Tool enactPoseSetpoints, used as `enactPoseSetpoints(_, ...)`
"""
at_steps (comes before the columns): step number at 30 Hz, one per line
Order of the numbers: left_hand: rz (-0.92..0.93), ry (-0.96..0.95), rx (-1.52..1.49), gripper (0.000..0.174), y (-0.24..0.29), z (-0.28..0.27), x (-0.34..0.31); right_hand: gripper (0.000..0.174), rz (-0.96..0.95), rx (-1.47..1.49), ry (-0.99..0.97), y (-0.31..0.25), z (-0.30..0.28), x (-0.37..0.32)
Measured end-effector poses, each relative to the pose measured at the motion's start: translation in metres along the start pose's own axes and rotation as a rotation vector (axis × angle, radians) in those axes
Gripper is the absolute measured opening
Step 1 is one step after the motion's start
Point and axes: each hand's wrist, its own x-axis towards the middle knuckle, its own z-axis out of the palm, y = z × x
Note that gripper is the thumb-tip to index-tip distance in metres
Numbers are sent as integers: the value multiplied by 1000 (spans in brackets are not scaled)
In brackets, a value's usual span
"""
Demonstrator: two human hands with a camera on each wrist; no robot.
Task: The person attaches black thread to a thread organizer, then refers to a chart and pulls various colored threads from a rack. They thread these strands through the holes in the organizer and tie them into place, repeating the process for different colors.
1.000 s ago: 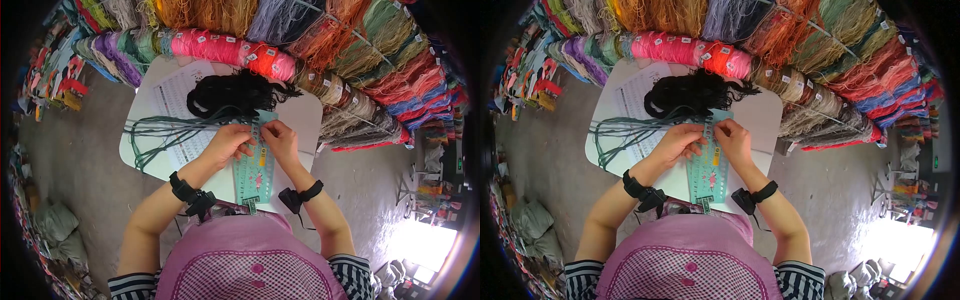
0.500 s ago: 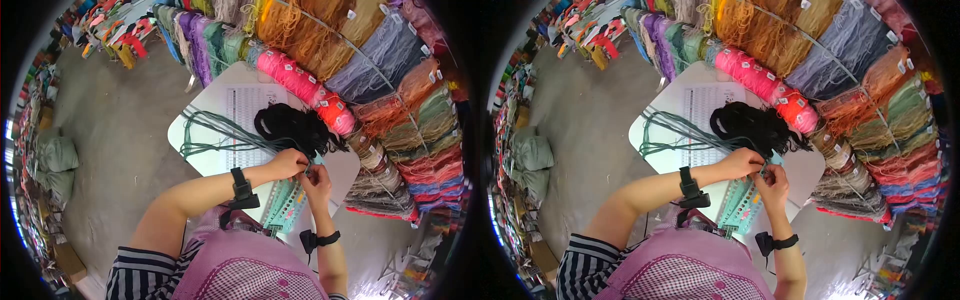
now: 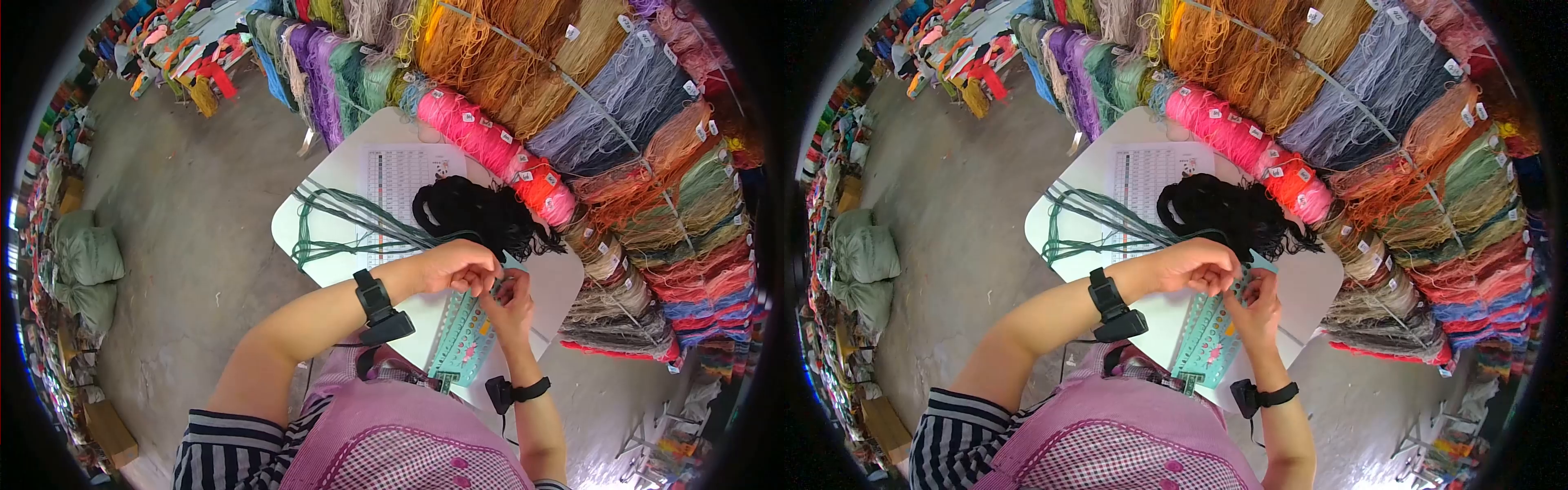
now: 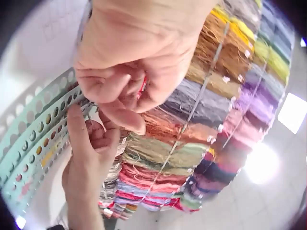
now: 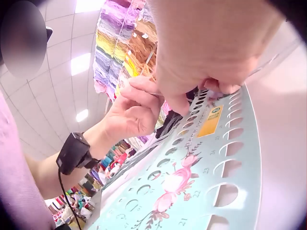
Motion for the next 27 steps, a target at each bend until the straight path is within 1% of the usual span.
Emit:
enactPoseSetpoints(1, -65, 39, 209, 26, 2, 6, 2, 46, -1, -3, 2, 0, 1, 0)
enactPoseSetpoints(2, -62, 35, 208, 26, -3, 7, 8, 50, -31, -19, 29, 1, 1, -1)
enactPoseSetpoints(3, -28, 25, 516, 29, -12, 9, 15, 55, -61, -34, 54, 2, 3, -2)
enactPoseSetpoints(4, 9, 18, 823, 31, -17, 12, 18, 55, -65, -36, 53, 3, 4, -2)
enactPoseSetpoints(5, -65, 57, 920, 35, -19, 12, 20, 53, -81, -50, 30, 4, 4, -1)
enactPoseSetpoints(6, -60, 57, 922, 35, -18, 8, 20, 51, -98, -64, 9, 5, 4, 0)
enactPoseSetpoints(7, 90, 81, 1068, 37, -17, -1, 20, 51, -102, -66, 11, 6, 3, 1)
enactPoseSetpoints(8, 243, 105, 1210, 40, -11, -6, 16, 49, -60, -56, -35, 6, 3, 2)
enactPoseSetpoints(9, 312, 183, 1302, 48, -1, -18, 6, 47, -20, -45, -79, 6, 2, 3)
enactPoseSetpoints(11, 256, 416, 941, 48, 22, -36, -33, 46, -22, -57, -81, 4, 2, 3)
enactPoseSetpoints(12, 216, 478, 680, 42, 40, -41, -60, 45, -19, -68, -87, 3, 3, 3)
enactPoseSetpoints(13, 198, 459, 485, 31, 54, -66, -84, 45, -25, -69, -82, 2, 3, 2)
enactPoseSetpoints(14, 193, 560, 404, 27, 68, -78, -115, 45, -34, -83, -81, 3, 4, 2)
enactPoseSetpoints(16, 290, 714, 191, 27, 82, -116, -163, 45, -48, -97, -71, 2, 8, 3)
enactPoseSetpoints(17, 357, 756, 95, 26, 87, -132, -184, 45, -36, -106, -71, 2, 9, 2)
enactPoseSetpoints(18, 422, 892, 166, 28, 95, -122, -206, 44, -25, -114, -65, 1, 10, 3)
enactPoseSetpoints(20, 438, 1143, 539, 32, 92, -139, -222, 45, -8, -136, -48, -1, 12, 7)
enactPoseSetpoints(21, 490, 1166, 1062, 32, 81, -146, -222, 45, 14, -160, -51, -1, 14, 7)
enactPoseSetpoints(22, 528, 1142, 1587, 33, 65, -149, -224, 45, 16, -162, -41, -2, 16, 7)
enactPoseSetpoints(23, 350, 1047, 1501, 36, 53, -123, -224, 46, 30, -178, -25, -3, 17, 8)
enactPoseSetpoints(24, 210, 902, 1479, 31, 49, -102, -223, 46, 41, -194, -11, -5, 18, 10)
enactPoseSetpoints(25, 208, 709, 1496, 29, 37, -100, -216, 46, 36, -195, -5, -5, 19, 12)
enactPoseSetpoints(26, 50, 536, 1532, 27, 34, -96, -209, 47, 46, -205, -10, -5, 21, 14)
enactPoseSetpoints(27, 267, 457, 1633, 29, 13, -102, -207, 49, 51, -213, -17, -5, 23, 16)
